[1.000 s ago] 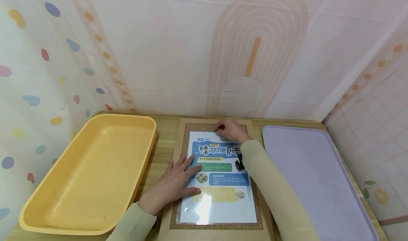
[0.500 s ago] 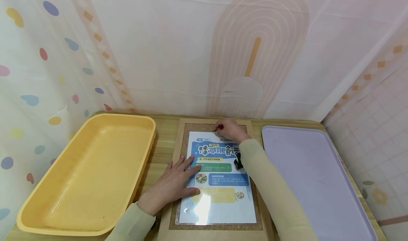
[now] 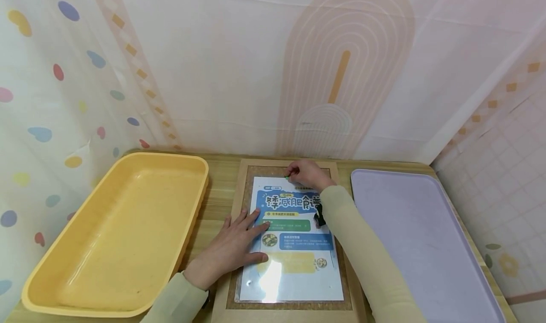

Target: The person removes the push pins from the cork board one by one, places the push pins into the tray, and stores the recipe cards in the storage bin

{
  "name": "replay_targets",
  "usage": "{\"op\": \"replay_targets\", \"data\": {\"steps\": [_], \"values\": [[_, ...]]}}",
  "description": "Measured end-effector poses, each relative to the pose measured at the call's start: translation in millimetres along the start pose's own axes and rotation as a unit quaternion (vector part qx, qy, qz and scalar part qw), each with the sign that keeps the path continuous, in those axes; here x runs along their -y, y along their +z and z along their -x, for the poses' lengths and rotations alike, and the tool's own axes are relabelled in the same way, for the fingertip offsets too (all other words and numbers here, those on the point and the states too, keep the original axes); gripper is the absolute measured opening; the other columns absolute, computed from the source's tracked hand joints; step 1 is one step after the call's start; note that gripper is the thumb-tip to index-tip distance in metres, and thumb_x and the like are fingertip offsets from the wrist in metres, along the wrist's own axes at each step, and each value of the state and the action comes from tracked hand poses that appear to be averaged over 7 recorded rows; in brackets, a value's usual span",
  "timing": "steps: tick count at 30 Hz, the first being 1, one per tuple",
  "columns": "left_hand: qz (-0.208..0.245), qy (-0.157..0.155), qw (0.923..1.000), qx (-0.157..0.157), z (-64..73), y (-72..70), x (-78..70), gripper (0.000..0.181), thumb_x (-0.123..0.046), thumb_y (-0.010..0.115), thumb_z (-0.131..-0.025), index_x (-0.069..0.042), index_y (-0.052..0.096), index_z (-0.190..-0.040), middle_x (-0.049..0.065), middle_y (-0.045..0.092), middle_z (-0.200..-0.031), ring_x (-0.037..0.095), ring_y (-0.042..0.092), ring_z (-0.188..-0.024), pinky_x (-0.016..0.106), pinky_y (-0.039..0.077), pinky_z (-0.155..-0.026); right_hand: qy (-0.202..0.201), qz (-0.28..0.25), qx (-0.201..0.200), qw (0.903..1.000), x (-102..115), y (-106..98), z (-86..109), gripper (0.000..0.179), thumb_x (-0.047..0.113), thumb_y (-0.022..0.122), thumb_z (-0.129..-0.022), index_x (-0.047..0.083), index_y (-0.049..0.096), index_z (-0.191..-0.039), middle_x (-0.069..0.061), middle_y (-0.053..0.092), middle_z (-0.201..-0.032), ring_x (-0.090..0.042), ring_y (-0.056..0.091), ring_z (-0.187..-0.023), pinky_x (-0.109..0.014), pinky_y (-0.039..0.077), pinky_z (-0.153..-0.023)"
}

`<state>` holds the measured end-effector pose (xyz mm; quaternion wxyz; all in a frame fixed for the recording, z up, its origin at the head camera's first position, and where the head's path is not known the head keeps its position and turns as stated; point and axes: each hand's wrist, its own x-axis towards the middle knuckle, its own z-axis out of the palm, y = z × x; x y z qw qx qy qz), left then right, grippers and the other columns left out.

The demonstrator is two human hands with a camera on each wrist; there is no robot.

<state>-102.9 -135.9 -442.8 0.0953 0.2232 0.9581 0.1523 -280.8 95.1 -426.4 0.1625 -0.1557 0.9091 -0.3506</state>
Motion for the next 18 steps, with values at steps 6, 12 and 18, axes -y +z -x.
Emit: {"op": "replay_targets", "data": {"steps": [6, 12, 18], "values": [[-0.001, -0.004, 1.0000, 0.002, -0.5, -0.2, -0.4, 0.074, -0.052, 0.081, -0.086, -0.017, 0.060, -0.148, 0.016, 0.034, -0.166, 0.050, 0.023, -0.152, 0.078, 0.023, -0.111, 0.013, -0.008, 0.003, 0.9999, 1.4, -0.5, 1.2, 0.016, 0.008, 0.070, -0.098, 0.011, 0.076, -0.112, -0.003, 0.069, -0.106, -0.021, 0.058, -0.094, -0.036, 0.050, -0.087], [0.002, -0.006, 1.0000, 0.005, -0.7, -0.9, -0.7, 0.074, -0.051, 0.081, -0.086, -0.016, 0.060, -0.148, 0.016, 0.034, -0.166, 0.050, 0.023, -0.152, 0.077, 0.023, -0.111, 0.020, -0.010, 0.003, 0.9997, 2.5, -0.5, 0.9, 0.013, 0.009, 0.070, -0.099, 0.012, 0.076, -0.110, -0.004, 0.068, -0.105, -0.021, 0.058, -0.094, -0.035, 0.049, -0.086], [0.003, -0.005, 1.0000, 0.005, -0.1, -1.9, -1.4, 0.074, -0.050, 0.082, -0.086, -0.015, 0.060, -0.147, 0.017, 0.034, -0.165, 0.050, 0.022, -0.152, 0.077, 0.023, -0.111, 0.021, -0.015, 0.003, 0.9997, 1.5, -0.2, 0.3, 0.011, 0.008, 0.069, -0.099, 0.011, 0.075, -0.108, -0.004, 0.067, -0.103, -0.021, 0.058, -0.092, -0.033, 0.049, -0.082]]}}
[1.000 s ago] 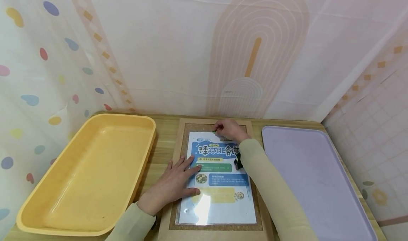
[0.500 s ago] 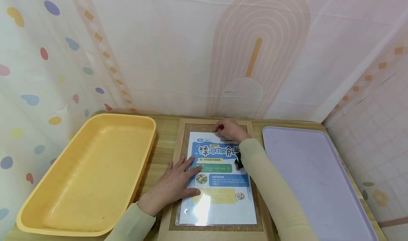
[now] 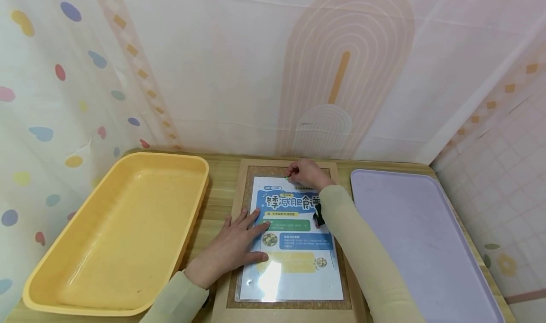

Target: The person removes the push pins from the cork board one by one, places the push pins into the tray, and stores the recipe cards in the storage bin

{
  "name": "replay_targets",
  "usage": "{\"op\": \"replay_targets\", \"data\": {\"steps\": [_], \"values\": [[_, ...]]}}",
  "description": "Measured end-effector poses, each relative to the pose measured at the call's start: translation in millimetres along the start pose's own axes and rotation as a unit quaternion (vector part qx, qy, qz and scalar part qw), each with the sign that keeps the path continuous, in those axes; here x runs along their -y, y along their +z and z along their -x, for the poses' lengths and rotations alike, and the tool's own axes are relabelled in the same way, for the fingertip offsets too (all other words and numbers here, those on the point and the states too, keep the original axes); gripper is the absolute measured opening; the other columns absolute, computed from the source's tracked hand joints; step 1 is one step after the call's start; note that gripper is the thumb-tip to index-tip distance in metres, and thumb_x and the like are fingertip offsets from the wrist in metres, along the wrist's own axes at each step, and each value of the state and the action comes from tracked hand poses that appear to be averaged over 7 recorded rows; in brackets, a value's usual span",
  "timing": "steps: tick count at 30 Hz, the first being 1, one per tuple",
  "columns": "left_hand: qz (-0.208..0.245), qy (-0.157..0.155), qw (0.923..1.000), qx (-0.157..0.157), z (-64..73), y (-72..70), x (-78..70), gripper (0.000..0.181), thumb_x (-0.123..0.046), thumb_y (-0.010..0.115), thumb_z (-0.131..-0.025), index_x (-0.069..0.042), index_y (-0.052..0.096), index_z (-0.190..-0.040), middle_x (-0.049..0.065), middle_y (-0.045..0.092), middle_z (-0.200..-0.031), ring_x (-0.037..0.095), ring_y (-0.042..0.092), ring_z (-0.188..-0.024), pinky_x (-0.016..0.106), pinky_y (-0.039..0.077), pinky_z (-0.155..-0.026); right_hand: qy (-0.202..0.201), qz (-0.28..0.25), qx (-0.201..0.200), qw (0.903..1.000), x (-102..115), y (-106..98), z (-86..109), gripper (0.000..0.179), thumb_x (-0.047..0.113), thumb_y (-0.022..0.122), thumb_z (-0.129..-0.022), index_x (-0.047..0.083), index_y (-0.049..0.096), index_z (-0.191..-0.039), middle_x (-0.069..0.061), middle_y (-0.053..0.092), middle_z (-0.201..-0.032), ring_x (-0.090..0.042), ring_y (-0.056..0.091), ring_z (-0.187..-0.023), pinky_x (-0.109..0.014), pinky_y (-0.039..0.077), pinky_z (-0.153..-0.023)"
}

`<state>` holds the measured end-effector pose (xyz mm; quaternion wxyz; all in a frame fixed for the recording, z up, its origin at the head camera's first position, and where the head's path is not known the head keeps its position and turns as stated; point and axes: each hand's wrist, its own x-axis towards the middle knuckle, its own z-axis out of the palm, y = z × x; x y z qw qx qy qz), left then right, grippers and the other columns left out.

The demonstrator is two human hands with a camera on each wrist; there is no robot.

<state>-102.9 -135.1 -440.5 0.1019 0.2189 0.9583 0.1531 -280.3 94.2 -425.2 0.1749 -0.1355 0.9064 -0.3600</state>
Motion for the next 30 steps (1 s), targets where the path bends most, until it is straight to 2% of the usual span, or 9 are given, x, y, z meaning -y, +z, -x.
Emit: {"op": "replay_targets", "data": {"steps": [13, 21, 30], "values": [[-0.002, 0.007, 1.0000, -0.005, 1.5, -1.9, -1.8, 0.073, -0.049, 0.082, -0.086, -0.014, 0.061, -0.147, 0.019, 0.036, -0.164, 0.051, 0.023, -0.152, 0.078, 0.025, -0.109, -0.008, -0.014, 0.006, 0.9999, -2.1, 1.0, -0.3, 0.008, 0.007, 0.067, -0.100, 0.008, 0.073, -0.104, -0.005, 0.065, -0.097, -0.019, 0.056, -0.085, -0.029, 0.047, -0.073], [-0.003, 0.005, 1.0000, -0.008, -0.8, 0.1, 0.8, 0.074, -0.049, 0.083, -0.085, -0.014, 0.061, -0.147, 0.018, 0.035, -0.164, 0.051, 0.024, -0.151, 0.078, 0.025, -0.109, -0.032, 0.007, 0.005, 0.9994, -1.4, -0.3, -0.7, 0.011, 0.006, 0.067, -0.099, 0.009, 0.073, -0.107, -0.005, 0.067, -0.101, -0.020, 0.057, -0.090, -0.032, 0.047, -0.080], [-0.003, 0.008, 1.0000, -0.004, 0.2, 0.2, 1.4, 0.074, -0.050, 0.082, -0.086, -0.015, 0.060, -0.148, 0.018, 0.035, -0.165, 0.051, 0.023, -0.151, 0.078, 0.026, -0.109, -0.039, -0.008, 0.014, 0.9991, -4.4, -0.9, -0.2, 0.021, 0.003, 0.064, -0.099, 0.011, 0.077, -0.113, -0.005, 0.069, -0.106, -0.021, 0.057, -0.092, -0.032, 0.047, -0.081]]}}
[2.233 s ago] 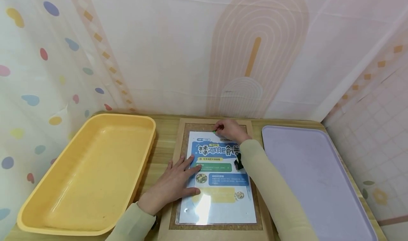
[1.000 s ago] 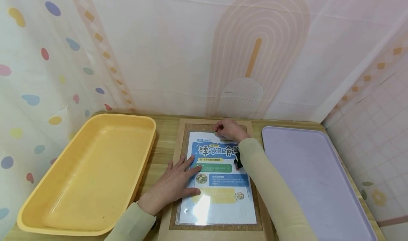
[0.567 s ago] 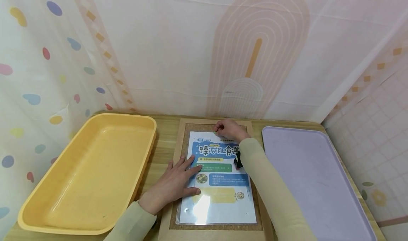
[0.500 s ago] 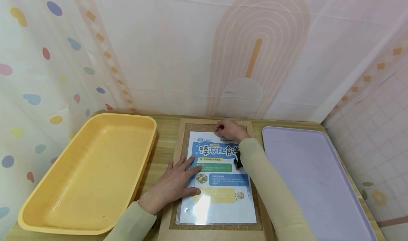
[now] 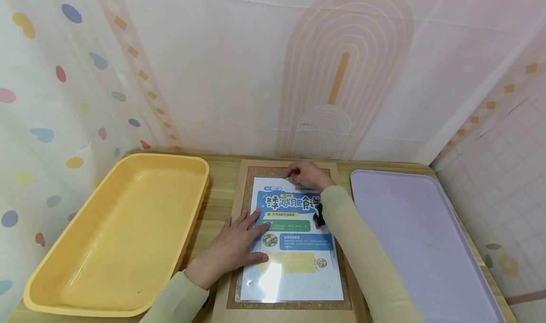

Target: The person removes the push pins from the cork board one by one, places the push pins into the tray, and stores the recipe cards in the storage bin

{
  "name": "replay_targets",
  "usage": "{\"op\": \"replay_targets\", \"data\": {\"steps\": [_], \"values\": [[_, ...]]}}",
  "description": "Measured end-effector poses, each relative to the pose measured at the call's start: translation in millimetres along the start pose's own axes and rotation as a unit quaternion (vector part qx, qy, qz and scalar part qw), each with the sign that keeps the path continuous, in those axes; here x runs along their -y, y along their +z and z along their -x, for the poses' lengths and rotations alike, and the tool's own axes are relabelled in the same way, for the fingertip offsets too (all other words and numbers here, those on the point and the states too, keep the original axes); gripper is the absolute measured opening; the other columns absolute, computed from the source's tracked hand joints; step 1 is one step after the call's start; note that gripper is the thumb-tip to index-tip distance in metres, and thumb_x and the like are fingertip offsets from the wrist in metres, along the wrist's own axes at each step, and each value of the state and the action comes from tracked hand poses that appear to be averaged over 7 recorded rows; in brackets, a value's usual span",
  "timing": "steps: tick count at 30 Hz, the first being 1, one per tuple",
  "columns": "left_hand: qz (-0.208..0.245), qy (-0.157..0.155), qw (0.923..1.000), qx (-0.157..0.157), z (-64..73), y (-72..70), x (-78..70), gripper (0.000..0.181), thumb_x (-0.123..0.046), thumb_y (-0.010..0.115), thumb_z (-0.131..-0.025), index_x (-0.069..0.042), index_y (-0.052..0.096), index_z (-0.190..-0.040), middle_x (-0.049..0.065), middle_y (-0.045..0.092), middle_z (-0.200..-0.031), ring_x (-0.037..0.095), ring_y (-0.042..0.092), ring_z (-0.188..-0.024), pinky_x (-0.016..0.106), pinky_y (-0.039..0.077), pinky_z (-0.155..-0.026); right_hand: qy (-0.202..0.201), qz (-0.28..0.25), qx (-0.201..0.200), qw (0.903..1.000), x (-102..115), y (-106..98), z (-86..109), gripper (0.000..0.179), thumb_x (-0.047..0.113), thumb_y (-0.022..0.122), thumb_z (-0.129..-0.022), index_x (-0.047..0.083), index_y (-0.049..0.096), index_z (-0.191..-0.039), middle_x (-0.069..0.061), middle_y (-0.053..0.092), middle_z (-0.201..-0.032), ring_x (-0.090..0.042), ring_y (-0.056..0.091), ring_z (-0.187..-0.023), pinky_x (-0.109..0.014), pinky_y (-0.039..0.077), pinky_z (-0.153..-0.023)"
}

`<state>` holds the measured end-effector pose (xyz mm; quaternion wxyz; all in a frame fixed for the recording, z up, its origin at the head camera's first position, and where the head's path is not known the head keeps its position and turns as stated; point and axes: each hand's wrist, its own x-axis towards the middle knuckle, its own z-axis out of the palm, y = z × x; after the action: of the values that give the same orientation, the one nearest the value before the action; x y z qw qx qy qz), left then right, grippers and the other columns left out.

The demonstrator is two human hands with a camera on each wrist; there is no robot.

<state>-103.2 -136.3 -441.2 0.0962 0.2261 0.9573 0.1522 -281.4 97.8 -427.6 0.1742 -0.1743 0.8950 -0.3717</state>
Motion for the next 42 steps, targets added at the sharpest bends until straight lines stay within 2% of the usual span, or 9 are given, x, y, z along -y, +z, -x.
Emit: {"op": "replay_targets", "data": {"steps": [6, 13, 22, 34, 38, 42], "values": [[0.001, 0.002, 1.0000, -0.001, 1.4, -0.7, 0.1, 0.074, -0.050, 0.082, -0.086, -0.015, 0.060, -0.147, 0.018, 0.035, -0.165, 0.051, 0.023, -0.151, 0.078, 0.026, -0.108, 0.013, -0.019, -0.003, 0.9997, -0.1, -0.2, 1.1, 0.020, 0.005, 0.066, -0.099, 0.013, 0.078, -0.112, -0.004, 0.070, -0.115, -0.021, 0.057, -0.095, -0.033, 0.048, -0.083], [0.001, 0.002, 1.0000, -0.001, 2.5, -1.0, -0.9, 0.075, -0.050, 0.082, -0.086, -0.014, 0.060, -0.147, 0.019, 0.035, -0.164, 0.051, 0.023, -0.151, 0.078, 0.026, -0.109, 0.023, -0.037, 0.000, 0.9991, 0.9, 0.9, 1.1, 0.018, 0.006, 0.066, -0.100, 0.012, 0.079, -0.111, -0.005, 0.071, -0.112, -0.020, 0.058, -0.095, -0.033, 0.048, -0.086], [0.005, 0.003, 1.0000, -0.003, 3.3, -0.6, -2.3, 0.075, -0.049, 0.083, -0.085, -0.014, 0.060, -0.147, 0.018, 0.036, -0.164, 0.052, 0.024, -0.151, 0.078, 0.026, -0.109, 0.026, -0.026, -0.008, 0.9993, -0.1, 1.6, 2.0, 0.016, 0.006, 0.065, -0.100, 0.010, 0.078, -0.108, -0.005, 0.070, -0.107, -0.019, 0.057, -0.088, -0.030, 0.047, -0.078], [0.009, 0.005, 0.9999, -0.004, 4.0, -1.5, -2.7, 0.075, -0.049, 0.083, -0.085, -0.014, 0.060, -0.147, 0.019, 0.036, -0.164, 0.052, 0.024, -0.151, 0.078, 0.026, -0.109, 0.019, -0.020, -0.009, 0.9996, 1.4, 1.8, 2.8, 0.017, 0.005, 0.060, -0.102, 0.008, 0.076, -0.109, -0.006, 0.069, -0.108, -0.019, 0.055, -0.088, -0.029, 0.045, -0.076], [0.008, 0.005, 0.9999, -0.003, 4.1, -1.1, -2.2, 0.075, -0.049, 0.083, -0.085, -0.014, 0.060, -0.148, 0.019, 0.036, -0.164, 0.051, 0.024, -0.151, 0.078, 0.026, -0.109, 0.008, -0.015, -0.005, 0.9998, 0.2, 0.9, 2.4, 0.019, 0.005, 0.059, -0.103, 0.009, 0.076, -0.109, -0.005, 0.069, -0.110, -0.019, 0.055, -0.092, -0.031, 0.046, -0.082], [0.007, 0.006, 1.0000, -0.002, 3.9, -1.0, -2.1, 0.075, -0.049, 0.082, -0.086, -0.014, 0.059, -0.148, 0.019, 0.035, -0.164, 0.051, 0.023, -0.151, 0.078, 0.026, -0.109, -0.002, -0.014, 0.007, 0.9999, -0.4, -0.6, 2.5, 0.021, 0.004, 0.058, -0.104, 0.011, 0.076, -0.111, -0.005, 0.069, -0.114, -0.021, 0.057, -0.100, -0.036, 0.046, -0.093]]}}
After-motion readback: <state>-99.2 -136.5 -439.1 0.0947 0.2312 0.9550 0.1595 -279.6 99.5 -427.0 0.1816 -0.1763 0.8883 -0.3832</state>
